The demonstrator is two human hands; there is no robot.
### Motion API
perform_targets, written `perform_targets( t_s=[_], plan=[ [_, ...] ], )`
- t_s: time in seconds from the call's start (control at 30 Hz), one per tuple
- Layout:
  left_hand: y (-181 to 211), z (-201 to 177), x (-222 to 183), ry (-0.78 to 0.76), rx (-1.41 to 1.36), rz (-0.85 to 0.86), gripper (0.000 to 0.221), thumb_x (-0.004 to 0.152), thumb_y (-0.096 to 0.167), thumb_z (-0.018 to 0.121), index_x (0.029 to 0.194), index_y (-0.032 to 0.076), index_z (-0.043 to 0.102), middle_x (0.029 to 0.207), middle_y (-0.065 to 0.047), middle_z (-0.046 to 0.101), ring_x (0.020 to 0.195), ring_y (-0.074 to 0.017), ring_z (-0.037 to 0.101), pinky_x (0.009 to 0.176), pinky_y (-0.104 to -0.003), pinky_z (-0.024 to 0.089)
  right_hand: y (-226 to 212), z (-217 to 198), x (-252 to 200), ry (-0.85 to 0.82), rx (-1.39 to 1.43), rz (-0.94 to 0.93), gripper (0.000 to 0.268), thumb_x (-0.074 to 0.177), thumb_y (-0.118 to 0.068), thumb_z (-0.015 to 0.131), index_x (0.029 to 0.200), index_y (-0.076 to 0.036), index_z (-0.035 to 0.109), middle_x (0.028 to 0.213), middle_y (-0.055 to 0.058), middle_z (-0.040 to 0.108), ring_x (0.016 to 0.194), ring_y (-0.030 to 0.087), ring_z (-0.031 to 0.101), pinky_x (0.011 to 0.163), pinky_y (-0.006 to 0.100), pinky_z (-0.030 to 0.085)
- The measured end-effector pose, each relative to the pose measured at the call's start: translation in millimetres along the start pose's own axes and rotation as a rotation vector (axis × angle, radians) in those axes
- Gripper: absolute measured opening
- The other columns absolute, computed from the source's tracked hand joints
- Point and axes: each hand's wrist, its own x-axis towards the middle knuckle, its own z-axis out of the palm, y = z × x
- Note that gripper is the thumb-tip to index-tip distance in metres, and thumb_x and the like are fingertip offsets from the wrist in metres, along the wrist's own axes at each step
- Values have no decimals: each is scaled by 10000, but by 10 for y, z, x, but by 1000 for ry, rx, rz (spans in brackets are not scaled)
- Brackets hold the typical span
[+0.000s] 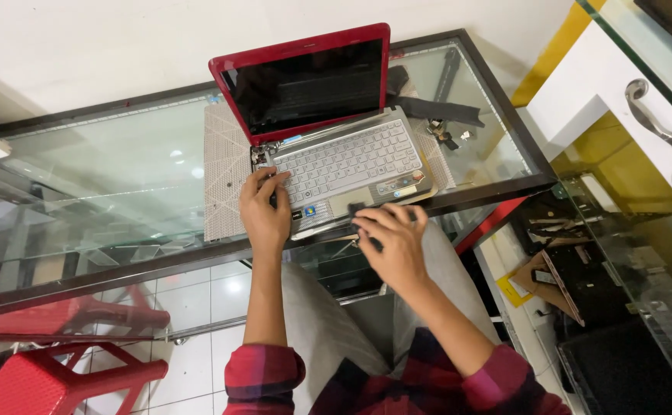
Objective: The person is disassembling a laptop by removing the keyboard and prying off the upper plastic casing.
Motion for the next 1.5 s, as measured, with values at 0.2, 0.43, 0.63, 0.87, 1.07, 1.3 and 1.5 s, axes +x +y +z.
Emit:
perform_targets(
  t_s=[0.2, 0.43, 0.63, 0.87, 1.07, 1.3, 1.5],
  plan=[
    [9, -9, -1, 10, -11, 3, 252, 873, -9, 663, 981, 164, 811, 1116, -21, 697, 958, -255, 681, 909, -407, 549, 553, -281, -64, 67, -162, 106, 220, 880, -149, 718, 1049, -271, 788, 1107, -130, 732, 1098, 164, 579, 1029, 479, 259],
    [15, -18, -10, 8, 3, 14, 252, 862, -9, 671, 983, 162, 812, 1116, -23, 701, 952, -259, 682, 909, -409, 545, 710, -290, -171, 137, -214, 170, 201, 903, -115, 728, 1062, -220, 792, 1130, -80, 743, 1103, 192, 595, 1036, 475, 258],
    [48, -27, -2, -4, -17, -3, 258, 870, -26, 660, 993, 144, 811, 1116, -35, 699, 958, -268, 677, 898, -413, 548, 329, -169, -198, 182, -126, 77, 219, 896, -88, 704, 1075, -180, 791, 1186, -61, 740, 1106, 192, 599, 998, 464, 287],
    [46, -36, 2, 4, -11, -9, 252, 870, -20, 667, 989, 150, 809, 1115, -33, 699, 956, -266, 676, 900, -411, 551, 696, -148, -291, 209, -242, 59, 291, 888, -91, 696, 1127, -239, 770, 1222, -93, 710, 1162, 200, 574, 1014, 475, 248],
    [90, -39, 15, -2, -10, -9, 256, 885, -21, 653, 996, 149, 807, 1120, -31, 696, 968, -261, 676, 915, -415, 547, 618, -107, -281, 238, -278, 102, 283, 902, -97, 684, 1132, -238, 769, 1269, -97, 696, 1189, 198, 552, 1011, 473, 233],
    [-12, 15, -6, -12, 10, -3, 229, 888, 21, 666, 1010, 167, 794, 1132, -25, 690, 982, -267, 673, 907, -414, 545, 344, -6, -201, 179, -167, 38, 308, 860, -116, 702, 1104, -280, 793, 1215, -108, 724, 1191, 198, 573, 1014, 492, 231],
    [67, -4, 8, -46, 24, -172, 334, 919, 80, 650, 1253, 90, 667, 1252, -106, 655, 1045, -280, 672, 942, -463, 522, 940, -126, -44, 135, -296, 196, 266, 929, -130, 667, 1138, -250, 780, 1255, -104, 718, 1251, 199, 540, 1013, 508, 197]
  ],
)
